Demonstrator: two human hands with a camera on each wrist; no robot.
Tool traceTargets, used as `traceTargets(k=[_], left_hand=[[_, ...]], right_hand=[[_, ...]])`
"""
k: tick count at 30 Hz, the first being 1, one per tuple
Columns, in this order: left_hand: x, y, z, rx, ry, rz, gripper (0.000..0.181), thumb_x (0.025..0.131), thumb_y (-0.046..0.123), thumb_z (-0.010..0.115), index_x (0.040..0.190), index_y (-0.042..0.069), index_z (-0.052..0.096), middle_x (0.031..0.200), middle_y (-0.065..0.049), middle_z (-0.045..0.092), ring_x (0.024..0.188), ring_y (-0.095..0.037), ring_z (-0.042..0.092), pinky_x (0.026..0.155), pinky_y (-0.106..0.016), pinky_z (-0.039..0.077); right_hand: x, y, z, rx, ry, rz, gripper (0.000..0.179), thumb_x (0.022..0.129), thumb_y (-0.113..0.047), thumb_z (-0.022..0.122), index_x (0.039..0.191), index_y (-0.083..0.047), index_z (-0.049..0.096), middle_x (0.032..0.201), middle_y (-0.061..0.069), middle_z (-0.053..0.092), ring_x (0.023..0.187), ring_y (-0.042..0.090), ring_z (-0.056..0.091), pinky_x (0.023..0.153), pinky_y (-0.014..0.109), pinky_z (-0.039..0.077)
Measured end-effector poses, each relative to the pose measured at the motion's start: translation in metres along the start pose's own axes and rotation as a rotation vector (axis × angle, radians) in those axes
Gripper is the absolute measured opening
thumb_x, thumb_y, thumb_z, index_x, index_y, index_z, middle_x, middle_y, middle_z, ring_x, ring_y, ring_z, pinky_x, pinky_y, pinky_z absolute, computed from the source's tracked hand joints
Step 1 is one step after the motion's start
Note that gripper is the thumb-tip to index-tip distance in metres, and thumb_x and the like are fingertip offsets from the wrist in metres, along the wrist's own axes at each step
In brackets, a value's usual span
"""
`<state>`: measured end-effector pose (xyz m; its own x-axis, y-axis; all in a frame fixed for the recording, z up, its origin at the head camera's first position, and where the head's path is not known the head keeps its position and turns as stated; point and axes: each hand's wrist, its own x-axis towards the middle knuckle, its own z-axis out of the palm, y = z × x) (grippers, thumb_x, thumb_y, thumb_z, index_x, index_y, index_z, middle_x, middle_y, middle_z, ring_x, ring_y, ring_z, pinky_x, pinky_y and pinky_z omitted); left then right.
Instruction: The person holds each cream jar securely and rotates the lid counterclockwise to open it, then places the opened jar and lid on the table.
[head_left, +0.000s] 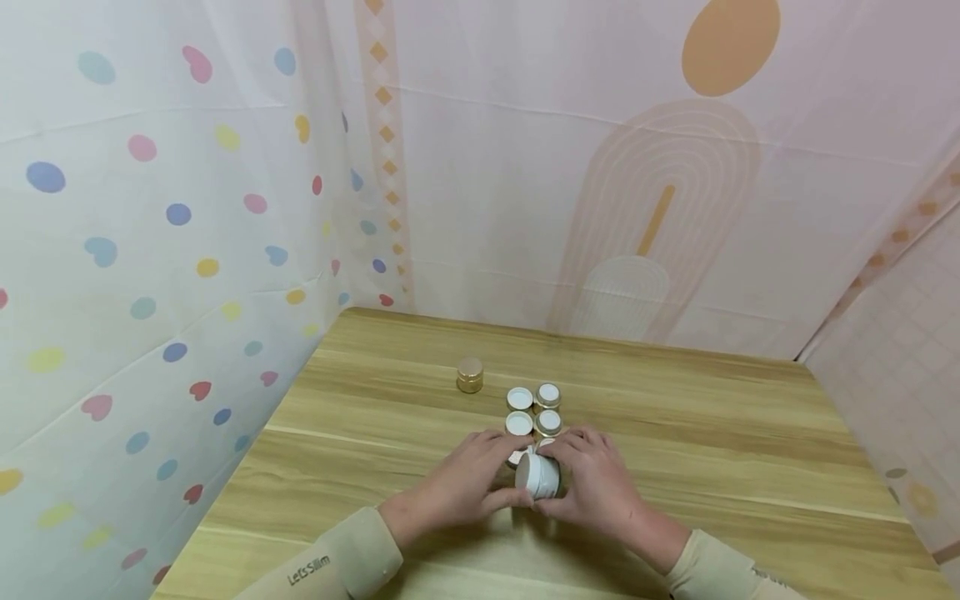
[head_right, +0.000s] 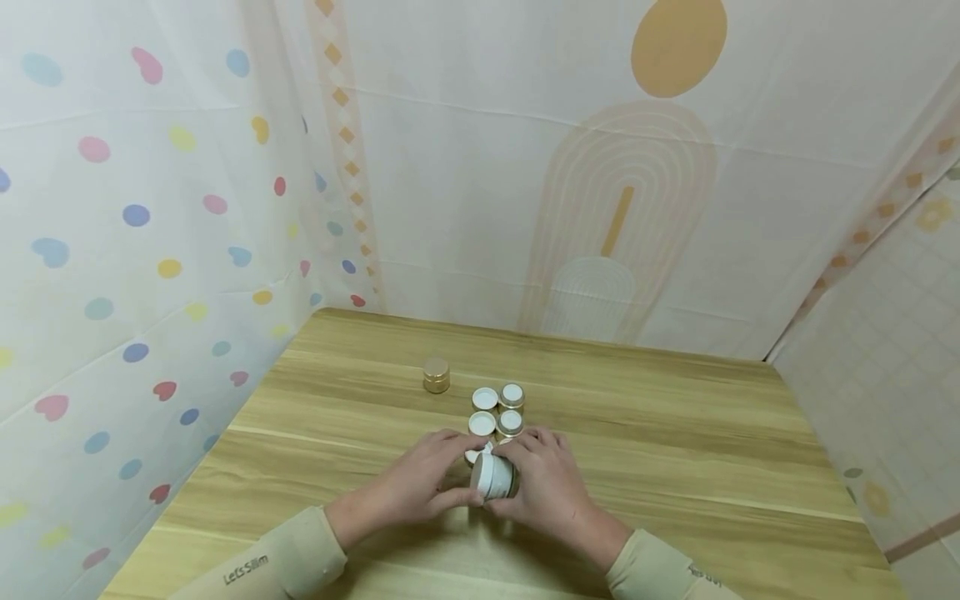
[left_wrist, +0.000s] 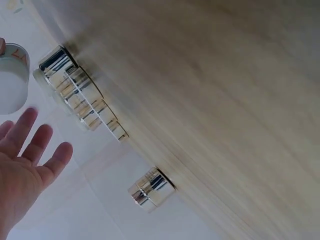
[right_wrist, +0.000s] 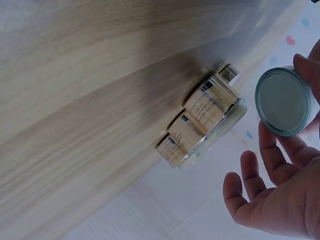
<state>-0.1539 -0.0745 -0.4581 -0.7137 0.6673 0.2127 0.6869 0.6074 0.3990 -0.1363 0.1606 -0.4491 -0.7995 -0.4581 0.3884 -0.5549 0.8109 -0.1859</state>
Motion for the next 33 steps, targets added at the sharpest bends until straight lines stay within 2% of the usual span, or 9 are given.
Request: traceTargets(k=[4, 7, 10, 14, 16, 18, 22, 25, 33], left_hand=[[0.0002, -0.0012, 0.0013, 0.104, 0.038, 0.096, 0.077, 0.091, 0.047, 0.083, 0.153, 0.017, 0.051, 0.147, 0.003, 0.064, 0.139, -0.025, 0.058, 0.120, -0.048, 0.047], [0.0005, -0.0011, 0.0020, 0.160, 0.058, 0.125, 0.070, 0.093, 0.044, 0.082, 0.152, 0.019, 0.053, 0.144, 0.004, 0.066, 0.136, -0.023, 0.059, 0.119, -0.046, 0.047], [0.0002, -0.0004, 0.0019, 0.142, 0.049, 0.106, 0.068, 0.096, 0.046, 0.078, 0.153, 0.018, 0.053, 0.141, 0.003, 0.068, 0.132, -0.021, 0.061, 0.117, -0.045, 0.049], [0.0005, 0.0007, 0.0013, 0.078, 0.013, 0.043, 0.071, 0.099, 0.050, 0.073, 0.156, 0.015, 0.050, 0.135, 0.000, 0.071, 0.128, -0.023, 0.063, 0.112, -0.046, 0.053], [0.0005, 0.0011, 0.0010, 0.051, -0.001, 0.016, 0.077, 0.098, 0.053, 0.074, 0.158, 0.013, 0.048, 0.136, -0.003, 0.071, 0.129, -0.025, 0.064, 0.112, -0.047, 0.053], [0.0010, 0.0011, 0.0009, 0.043, 0.001, 0.017, 0.083, 0.093, 0.054, 0.078, 0.158, 0.012, 0.046, 0.138, -0.004, 0.070, 0.132, -0.026, 0.063, 0.113, -0.048, 0.052], [0.0026, 0.0024, 0.0001, 0.111, 0.051, 0.098, 0.085, 0.087, 0.048, 0.086, 0.156, 0.015, 0.048, 0.141, -0.003, 0.067, 0.130, -0.022, 0.062, 0.115, -0.045, 0.050], [0.0032, 0.0036, -0.0005, 0.168, 0.089, 0.143, 0.078, 0.089, 0.044, 0.086, 0.154, 0.018, 0.051, 0.139, 0.001, 0.068, 0.126, -0.020, 0.063, 0.113, -0.042, 0.051], [-0.0002, 0.0019, 0.0009, 0.195, 0.128, 0.195, 0.072, 0.091, 0.042, 0.084, 0.153, 0.021, 0.055, 0.134, 0.002, 0.072, 0.128, -0.024, 0.065, 0.114, -0.045, 0.051]], right_hand=[[0.0006, -0.0007, 0.0014, -0.001, 0.010, 0.005, 0.065, 0.058, -0.042, 0.103, 0.113, -0.020, 0.077, 0.107, -0.003, 0.077, 0.112, 0.022, 0.064, 0.092, 0.047, 0.054], [0.0002, -0.0005, 0.0018, -0.013, 0.014, 0.001, 0.065, 0.058, -0.043, 0.103, 0.113, -0.021, 0.077, 0.106, -0.004, 0.076, 0.112, 0.022, 0.064, 0.092, 0.049, 0.054], [-0.0004, -0.0005, 0.0021, -0.023, 0.014, -0.007, 0.065, 0.058, -0.043, 0.103, 0.114, -0.021, 0.077, 0.106, -0.004, 0.076, 0.113, 0.022, 0.064, 0.092, 0.051, 0.055], [-0.0001, -0.0004, 0.0023, -0.020, 0.006, -0.013, 0.064, 0.059, -0.042, 0.103, 0.113, -0.020, 0.077, 0.108, -0.002, 0.077, 0.114, 0.023, 0.064, 0.091, 0.052, 0.055], [0.0001, -0.0004, 0.0021, -0.019, 0.000, -0.011, 0.064, 0.059, -0.042, 0.103, 0.113, -0.019, 0.077, 0.109, -0.001, 0.078, 0.114, 0.024, 0.064, 0.092, 0.053, 0.055], [0.0003, -0.0005, 0.0016, -0.015, -0.004, -0.006, 0.064, 0.059, -0.040, 0.103, 0.113, -0.018, 0.077, 0.110, 0.000, 0.078, 0.114, 0.024, 0.064, 0.092, 0.053, 0.055], [0.0005, -0.0006, 0.0010, -0.020, 0.002, -0.001, 0.065, 0.058, -0.041, 0.103, 0.113, -0.018, 0.077, 0.108, -0.001, 0.078, 0.114, 0.025, 0.064, 0.093, 0.050, 0.054], [0.0002, -0.0005, 0.0010, -0.034, 0.015, -0.010, 0.065, 0.058, -0.044, 0.103, 0.112, -0.019, 0.076, 0.107, -0.001, 0.078, 0.114, 0.025, 0.065, 0.095, 0.050, 0.054], [-0.0010, -0.0013, -0.0006, -0.031, 0.023, -0.030, 0.062, 0.057, -0.042, 0.104, 0.107, -0.017, 0.076, 0.110, 0.001, 0.079, 0.114, 0.026, 0.066, 0.099, 0.055, 0.055]])
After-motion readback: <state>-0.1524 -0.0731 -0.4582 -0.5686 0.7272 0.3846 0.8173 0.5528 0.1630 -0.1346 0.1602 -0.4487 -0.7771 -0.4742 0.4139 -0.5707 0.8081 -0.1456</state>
